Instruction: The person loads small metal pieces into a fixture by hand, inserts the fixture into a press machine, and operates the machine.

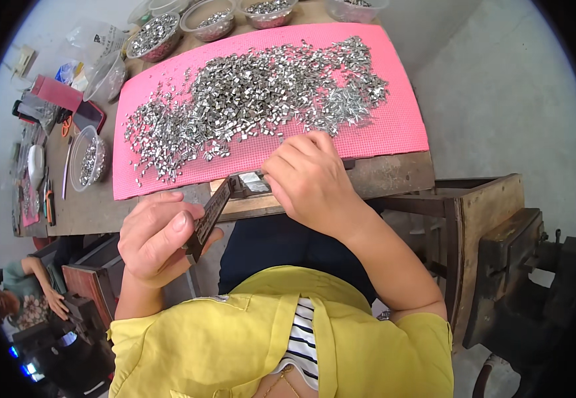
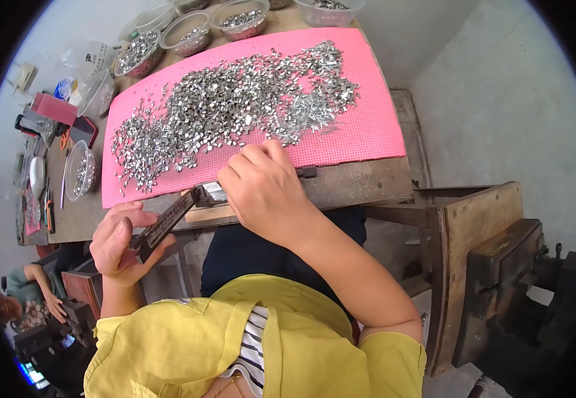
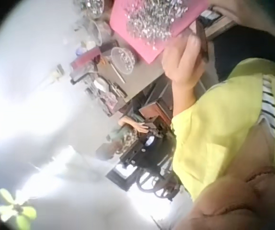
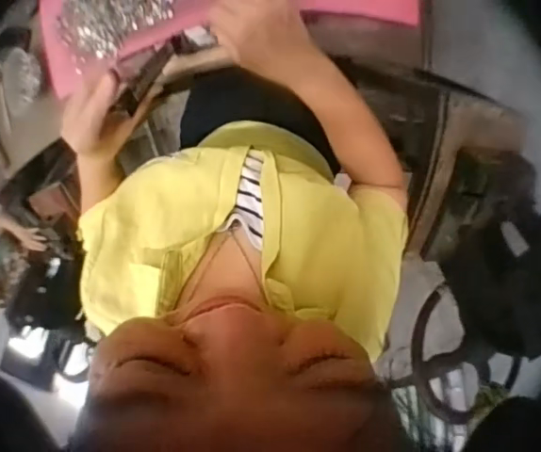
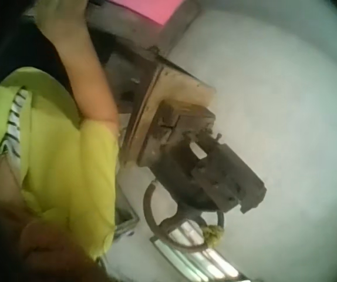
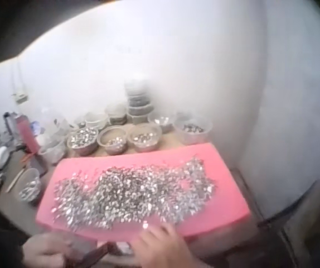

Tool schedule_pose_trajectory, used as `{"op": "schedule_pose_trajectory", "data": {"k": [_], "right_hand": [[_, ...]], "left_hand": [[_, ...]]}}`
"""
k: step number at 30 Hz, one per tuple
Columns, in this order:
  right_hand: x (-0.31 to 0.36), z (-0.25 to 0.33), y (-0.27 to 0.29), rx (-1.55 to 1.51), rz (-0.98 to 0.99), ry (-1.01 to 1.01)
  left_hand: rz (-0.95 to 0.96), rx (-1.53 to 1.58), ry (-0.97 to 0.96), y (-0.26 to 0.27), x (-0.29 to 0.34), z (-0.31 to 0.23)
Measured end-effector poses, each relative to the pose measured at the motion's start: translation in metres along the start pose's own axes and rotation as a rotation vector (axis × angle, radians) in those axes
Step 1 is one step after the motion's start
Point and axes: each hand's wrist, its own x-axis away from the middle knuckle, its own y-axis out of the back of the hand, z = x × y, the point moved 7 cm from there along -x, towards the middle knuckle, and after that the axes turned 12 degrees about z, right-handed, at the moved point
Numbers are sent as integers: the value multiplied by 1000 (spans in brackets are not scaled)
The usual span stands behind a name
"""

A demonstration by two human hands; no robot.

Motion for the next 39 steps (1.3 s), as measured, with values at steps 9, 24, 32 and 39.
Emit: {"op": "schedule_pose_trajectory", "data": {"k": [9, 24, 32, 39], "right_hand": [[-12, 5, -6, 105, 19, 5], [-19, 14, -12, 256, 94, -42], [-17, 22, -21, 357, 74, -106], [-23, 16, -20, 281, 92, -124]], "left_hand": [[-48, 25, 41, -4, 11, -1], [-142, 167, 90, -10, 14, 3], [-184, 241, 99, -20, 16, 6], [-178, 163, 77, -20, 21, 2]]}}
